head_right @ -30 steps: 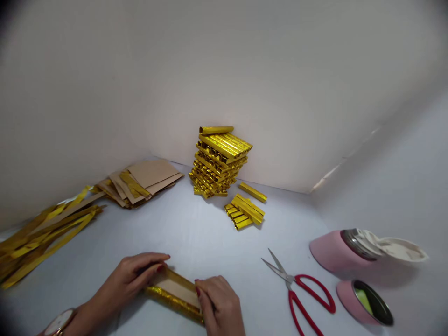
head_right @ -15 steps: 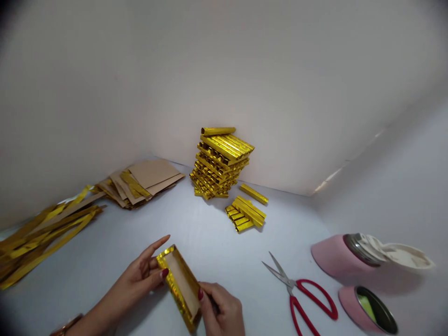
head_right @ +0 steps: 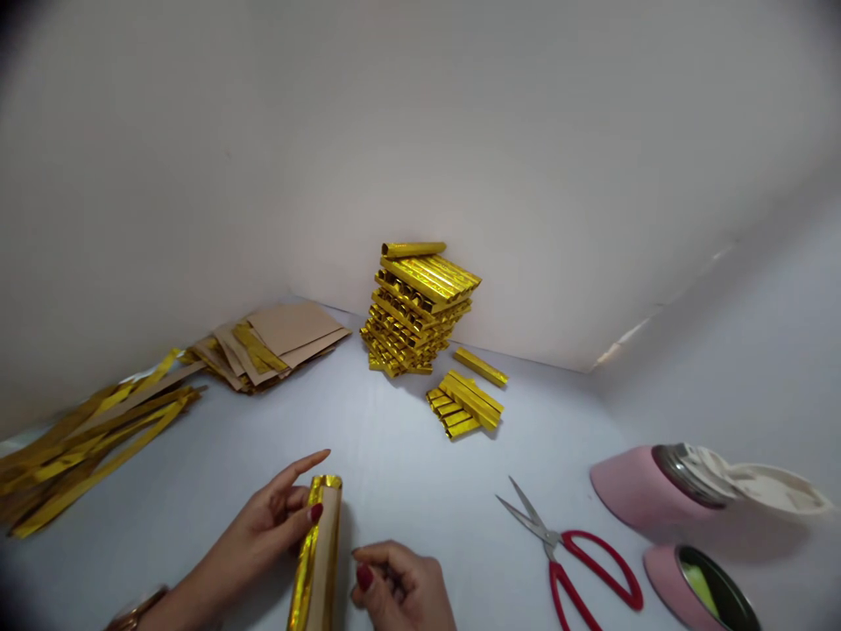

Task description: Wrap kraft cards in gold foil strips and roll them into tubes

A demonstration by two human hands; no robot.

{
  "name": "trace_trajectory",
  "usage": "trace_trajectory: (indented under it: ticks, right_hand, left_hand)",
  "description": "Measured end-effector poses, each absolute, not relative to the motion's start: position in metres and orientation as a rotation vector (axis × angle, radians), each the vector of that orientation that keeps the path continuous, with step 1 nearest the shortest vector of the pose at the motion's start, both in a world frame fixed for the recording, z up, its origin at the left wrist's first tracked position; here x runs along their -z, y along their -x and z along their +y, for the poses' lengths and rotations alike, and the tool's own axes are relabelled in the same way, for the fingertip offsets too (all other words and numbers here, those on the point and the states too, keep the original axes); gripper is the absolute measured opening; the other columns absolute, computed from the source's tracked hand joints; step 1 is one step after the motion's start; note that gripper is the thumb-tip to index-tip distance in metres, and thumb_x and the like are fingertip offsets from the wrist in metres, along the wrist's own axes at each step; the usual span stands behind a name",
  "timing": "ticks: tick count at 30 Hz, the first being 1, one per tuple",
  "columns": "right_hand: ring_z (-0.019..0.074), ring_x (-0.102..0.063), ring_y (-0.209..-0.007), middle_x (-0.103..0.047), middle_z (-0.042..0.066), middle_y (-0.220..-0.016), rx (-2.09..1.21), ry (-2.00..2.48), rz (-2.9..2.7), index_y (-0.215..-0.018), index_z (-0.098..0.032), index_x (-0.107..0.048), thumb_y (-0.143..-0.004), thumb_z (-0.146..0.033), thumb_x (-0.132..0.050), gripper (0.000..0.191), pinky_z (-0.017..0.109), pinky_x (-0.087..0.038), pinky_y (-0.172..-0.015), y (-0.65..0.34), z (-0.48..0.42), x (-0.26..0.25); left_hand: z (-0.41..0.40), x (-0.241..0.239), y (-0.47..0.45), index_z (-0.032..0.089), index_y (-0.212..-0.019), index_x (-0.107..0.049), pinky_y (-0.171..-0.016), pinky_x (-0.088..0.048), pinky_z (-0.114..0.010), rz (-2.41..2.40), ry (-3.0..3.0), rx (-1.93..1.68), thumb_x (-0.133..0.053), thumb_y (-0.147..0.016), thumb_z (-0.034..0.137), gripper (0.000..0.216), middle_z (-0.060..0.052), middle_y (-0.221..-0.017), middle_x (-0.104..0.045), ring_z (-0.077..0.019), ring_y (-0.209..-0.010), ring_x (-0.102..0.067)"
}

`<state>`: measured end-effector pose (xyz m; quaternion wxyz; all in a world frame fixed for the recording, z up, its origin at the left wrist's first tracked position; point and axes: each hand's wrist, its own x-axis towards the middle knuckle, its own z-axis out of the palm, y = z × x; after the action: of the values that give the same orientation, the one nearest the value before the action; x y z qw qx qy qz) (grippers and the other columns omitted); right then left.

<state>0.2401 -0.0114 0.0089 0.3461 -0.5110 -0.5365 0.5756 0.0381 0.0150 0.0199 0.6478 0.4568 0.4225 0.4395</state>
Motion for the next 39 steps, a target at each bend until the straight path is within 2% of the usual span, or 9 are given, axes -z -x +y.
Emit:
trace_trajectory:
  ticks: [4,9,14,17,22,27,33,36,39]
  right_hand:
    - [0.0086,-0.044,-0.042,-0.066,0.006,-0.069,-1.612,1.266,-1.342,-0.097,-0.015,-0.068,-0.081,-0.068,-0.049,0.059,0.022,-0.032,-0.043,-0.244,-0.004,-0.014]
    - [0.0085,-0.041,-0.040,-0.055,0.000,-0.053,-1.601,1.257,-1.208,-0.088,-0.012,-0.066,-0.084,-0.069,-0.043,0.062,0.020,-0.027,-0.040,-0.242,0.007,-0.022]
    - [0.0079,-0.040,-0.046,-0.050,-0.004,-0.054,-1.719,1.178,-1.101,-0.068,-0.015,-0.058,-0.075,-0.062,-0.064,0.048,0.020,-0.030,-0.045,-0.239,0.013,-0.033]
    - [0.0078,-0.040,-0.047,-0.048,-0.005,-0.052,-1.721,1.202,-1.116,-0.061,-0.016,-0.053,-0.068,-0.054,-0.074,0.044,0.020,-0.030,-0.047,-0.242,0.012,-0.032]
    - [0.0110,-0.048,-0.053,-0.052,-0.003,-0.059,-1.550,1.302,-1.021,-0.070,-0.018,-0.052,-0.078,-0.054,-0.065,0.039,0.023,-0.036,-0.053,-0.250,0.012,-0.022]
    - [0.0149,-0.049,-0.056,-0.054,0.000,-0.061,-1.427,1.369,-1.121,-0.069,-0.017,-0.059,-0.079,-0.051,-0.064,0.035,0.025,-0.037,-0.054,-0.252,0.013,-0.018]
    - [0.0237,-0.052,-0.089,-0.060,0.006,-0.087,-0.721,1.404,-1.683,-0.073,-0.022,-0.063,-0.085,-0.027,-0.056,0.014,0.034,-0.040,-0.079,-0.254,0.018,-0.015]
    - [0.0240,-0.052,-0.092,-0.058,0.006,-0.092,-0.642,1.435,-1.770,-0.075,-0.023,-0.062,-0.086,-0.023,-0.053,0.014,0.036,-0.042,-0.080,-0.255,0.018,-0.011]
    - [0.0240,-0.052,-0.093,-0.058,0.006,-0.093,-0.610,1.451,-1.804,-0.075,-0.023,-0.061,-0.086,-0.021,-0.053,0.014,0.037,-0.043,-0.080,-0.254,0.017,-0.010]
  left_hand:
    - [0.014,-0.020,-0.041,0.020,-0.140,-0.032,-0.053,-0.029,-0.024,0.997,-1.270,-0.949,-0.049,-0.091,0.044,0.057,0.006,-0.066,-0.039,-0.0116,-0.056,-0.037]
    - [0.014,-0.035,-0.047,0.023,-0.144,-0.026,-0.055,-0.033,-0.024,0.995,-1.607,-0.752,-0.039,-0.093,0.027,0.053,0.004,-0.071,-0.048,-0.0137,-0.060,-0.043]
    - [0.011,-0.050,-0.060,0.029,-0.146,-0.024,-0.059,-0.035,-0.023,0.953,-1.833,-0.576,-0.041,-0.088,0.015,0.062,0.004,-0.076,-0.058,-0.0140,-0.063,-0.048]
    - [0.014,-0.046,-0.060,0.026,-0.144,-0.028,-0.055,-0.034,-0.022,0.972,-1.841,-0.602,-0.043,-0.087,0.015,0.061,0.004,-0.072,-0.060,-0.0129,-0.059,-0.048]
    - [0.024,-0.031,-0.036,0.019,-0.129,-0.051,-0.051,-0.037,-0.020,1.051,-1.682,-0.696,-0.045,-0.086,0.023,0.043,0.002,-0.069,-0.062,-0.0116,-0.054,-0.050]
    - [0.027,-0.026,-0.018,0.021,-0.115,-0.059,-0.050,-0.042,-0.020,1.261,-1.750,-0.809,-0.049,-0.089,0.027,0.029,0.003,-0.070,-0.066,-0.0121,-0.054,-0.056]
    - [0.027,-0.023,-0.021,0.023,-0.091,-0.066,-0.070,-0.048,-0.029,1.271,-2.067,-0.888,-0.044,-0.092,0.019,0.022,-0.003,-0.085,-0.066,-0.0186,-0.079,-0.062]
    - [0.024,-0.026,-0.021,0.022,-0.097,-0.063,-0.075,-0.048,-0.033,1.282,-2.179,-0.941,-0.043,-0.093,0.016,0.021,-0.007,-0.098,-0.062,-0.0214,-0.089,-0.059]
    - [0.014,-0.032,-0.022,0.021,-0.105,-0.059,-0.071,-0.049,-0.034,1.166,-2.414,-0.943,-0.045,-0.095,0.019,0.017,-0.008,-0.097,-0.061,-0.0223,-0.084,-0.058]
